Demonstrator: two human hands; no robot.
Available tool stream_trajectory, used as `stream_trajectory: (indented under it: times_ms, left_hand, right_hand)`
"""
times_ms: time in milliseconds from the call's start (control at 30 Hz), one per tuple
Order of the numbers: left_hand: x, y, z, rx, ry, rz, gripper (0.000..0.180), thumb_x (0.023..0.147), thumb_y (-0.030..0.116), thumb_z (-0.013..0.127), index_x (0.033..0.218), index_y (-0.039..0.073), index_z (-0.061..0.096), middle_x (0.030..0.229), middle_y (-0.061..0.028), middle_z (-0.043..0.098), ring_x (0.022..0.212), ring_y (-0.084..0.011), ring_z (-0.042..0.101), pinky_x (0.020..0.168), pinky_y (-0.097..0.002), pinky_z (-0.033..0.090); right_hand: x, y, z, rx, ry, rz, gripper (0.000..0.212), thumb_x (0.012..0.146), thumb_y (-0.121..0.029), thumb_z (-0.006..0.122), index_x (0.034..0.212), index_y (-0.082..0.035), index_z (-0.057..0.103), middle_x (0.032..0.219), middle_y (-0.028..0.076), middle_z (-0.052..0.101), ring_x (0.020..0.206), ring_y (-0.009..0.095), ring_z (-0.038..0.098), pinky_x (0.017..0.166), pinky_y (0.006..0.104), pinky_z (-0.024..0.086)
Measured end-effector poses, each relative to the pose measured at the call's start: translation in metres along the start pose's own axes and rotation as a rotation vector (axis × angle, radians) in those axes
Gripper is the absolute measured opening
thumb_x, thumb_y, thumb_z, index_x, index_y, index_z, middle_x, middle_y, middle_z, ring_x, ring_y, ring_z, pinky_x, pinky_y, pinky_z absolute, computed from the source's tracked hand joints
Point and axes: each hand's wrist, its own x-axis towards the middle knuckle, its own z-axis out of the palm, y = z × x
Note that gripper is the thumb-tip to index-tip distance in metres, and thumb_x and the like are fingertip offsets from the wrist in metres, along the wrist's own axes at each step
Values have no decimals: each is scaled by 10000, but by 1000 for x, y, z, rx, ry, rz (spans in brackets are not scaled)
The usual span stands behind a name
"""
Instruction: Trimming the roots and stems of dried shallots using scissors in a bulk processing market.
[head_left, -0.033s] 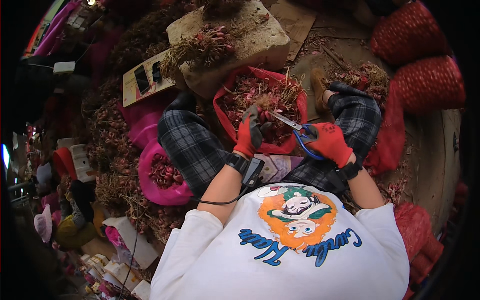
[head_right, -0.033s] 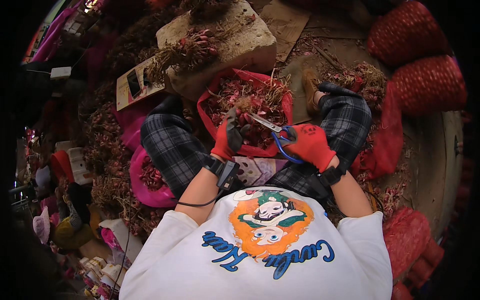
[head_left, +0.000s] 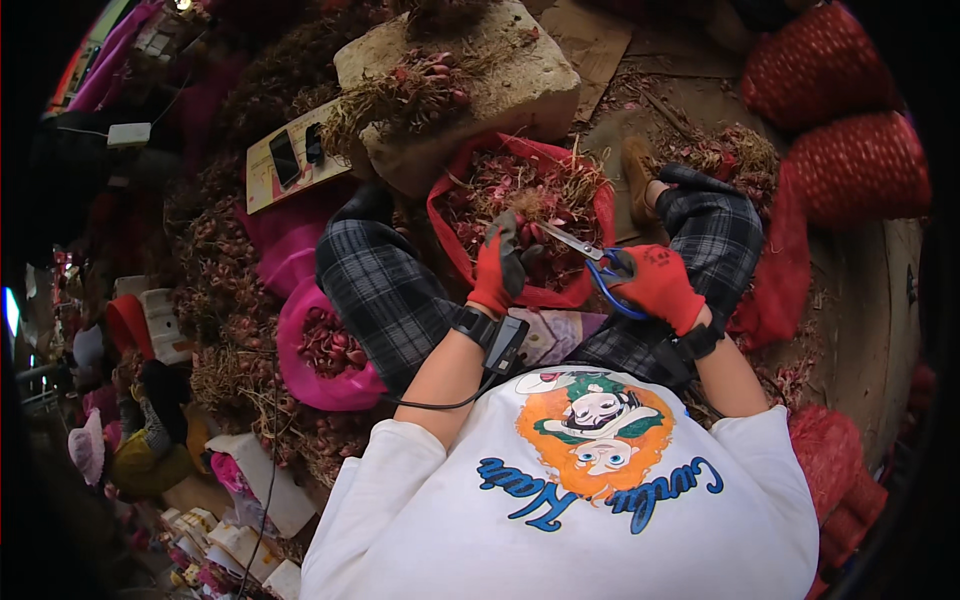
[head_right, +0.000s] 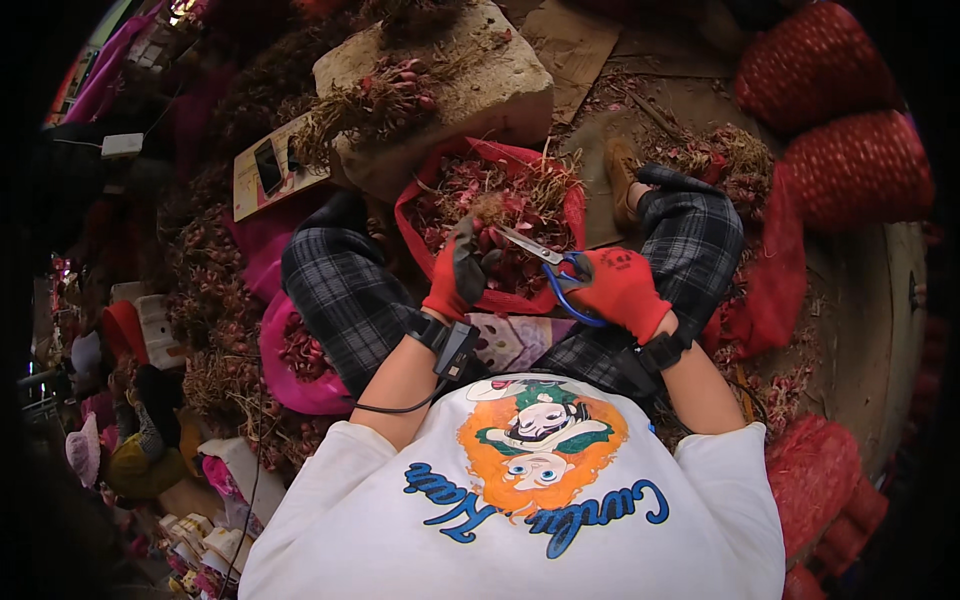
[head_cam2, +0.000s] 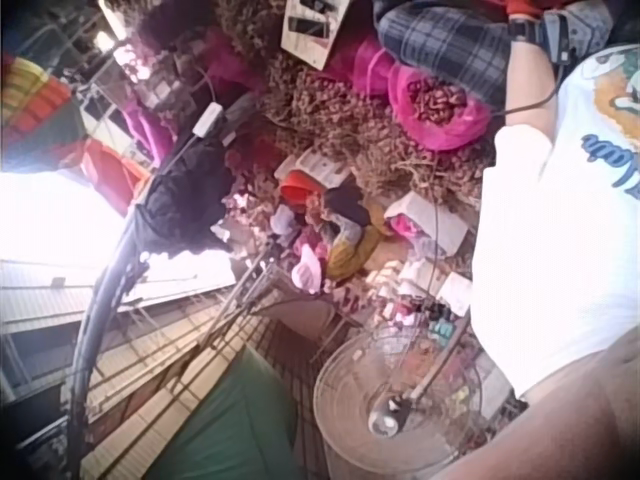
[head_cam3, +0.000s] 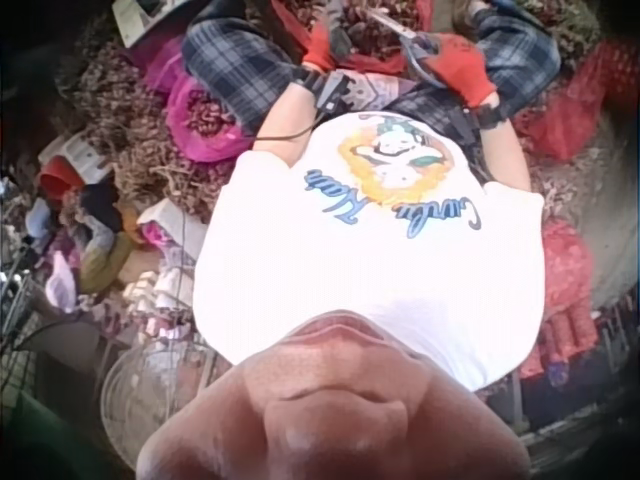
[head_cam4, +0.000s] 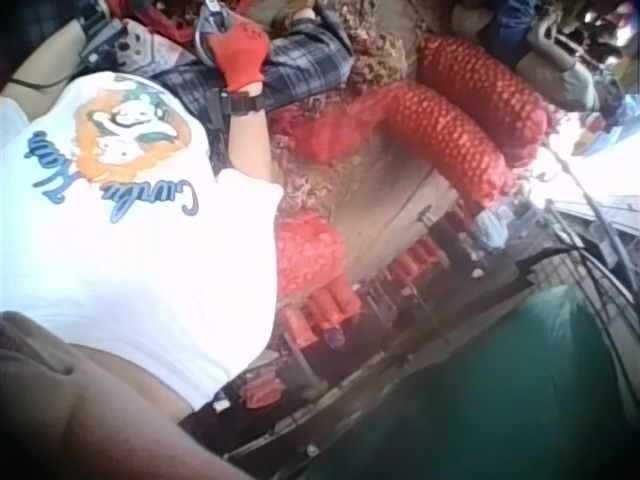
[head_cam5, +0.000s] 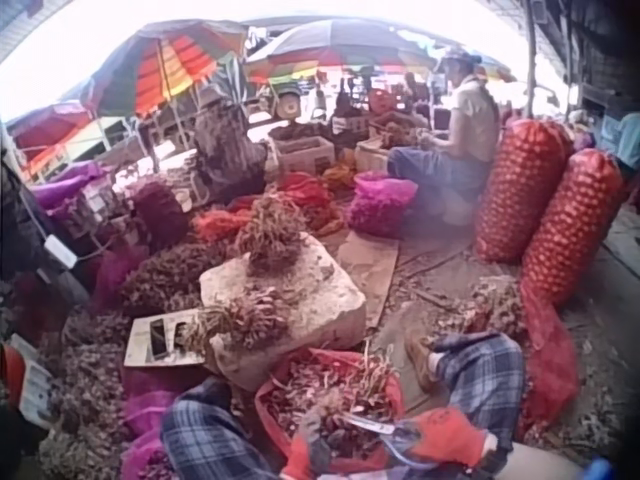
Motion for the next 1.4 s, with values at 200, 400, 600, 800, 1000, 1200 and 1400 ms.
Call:
stream_trajectory:
  times_ms: [200, 400, 600, 800, 1000, 1200, 1400]
  left_hand:
    - [-5, -1, 2, 219, -41, 62, 203, 909, 331, 502, 974, 139, 490, 905, 38, 496, 821, -91, 552, 644, -235, 488]
    - [-1, -3, -2, 160, 0, -13, 191, 914, 318, 481, 968, 135, 487, 907, 23, 478, 804, -74, 533, 640, -242, 512]
    - [-7, -1, 2, 158, -52, -32, 247, 907, 345, 504, 1011, 122, 479, 916, 26, 488, 834, -94, 548, 688, -248, 499]
    - [-4, -1, 0, 211, -68, -3, 226, 913, 337, 496, 1004, 131, 475, 905, 30, 479, 839, -96, 544, 678, -244, 490]
    - [2, 0, -7, 139, -57, 83, 238, 917, 321, 491, 1047, 124, 477, 889, 31, 477, 820, -109, 545, 682, -260, 493]
    - [-5, -3, -4, 474, 63, 159, 332, 895, 259, 528, 1157, 75, 444, 1013, -26, 514, 888, -195, 559, 748, -299, 479]
    - [-20, 13, 3, 1701, -427, 687, 394, 747, 92, 633, 1107, 40, 479, 1062, -147, 507, 1002, -324, 508, 837, -371, 444]
  right_hand:
    - [6, 3, -2, -19, -102, 44, 252, 720, -304, 657, 892, -120, 664, 812, 107, 650, 762, 277, 623, 688, 342, 477]
    - [5, 12, -5, -68, -102, 19, 231, 715, -269, 653, 887, -114, 664, 807, 108, 649, 749, 271, 625, 681, 334, 475]
    - [3, 14, -6, -63, -99, -15, 233, 710, -262, 654, 845, -73, 657, 760, 133, 633, 710, 285, 612, 652, 348, 466]
    - [2, 25, 10, 4, -97, -3, 322, 707, -366, 658, 783, -54, 648, 728, 150, 619, 701, 303, 602, 647, 375, 458]
    - [-1, 18, 11, 48, -66, 32, 432, 719, -479, 653, 751, -48, 641, 732, 150, 624, 699, 286, 611, 635, 370, 453]
    - [33, -9, 41, 624, 44, 200, 316, 749, -319, 685, 816, -20, 609, 714, 54, 629, 634, 143, 594, 593, 296, 447]
    - [83, 4, 73, 1386, -139, 248, 164, 789, -148, 622, 881, -16, 590, 742, 43, 616, 573, 103, 567, 505, 213, 424]
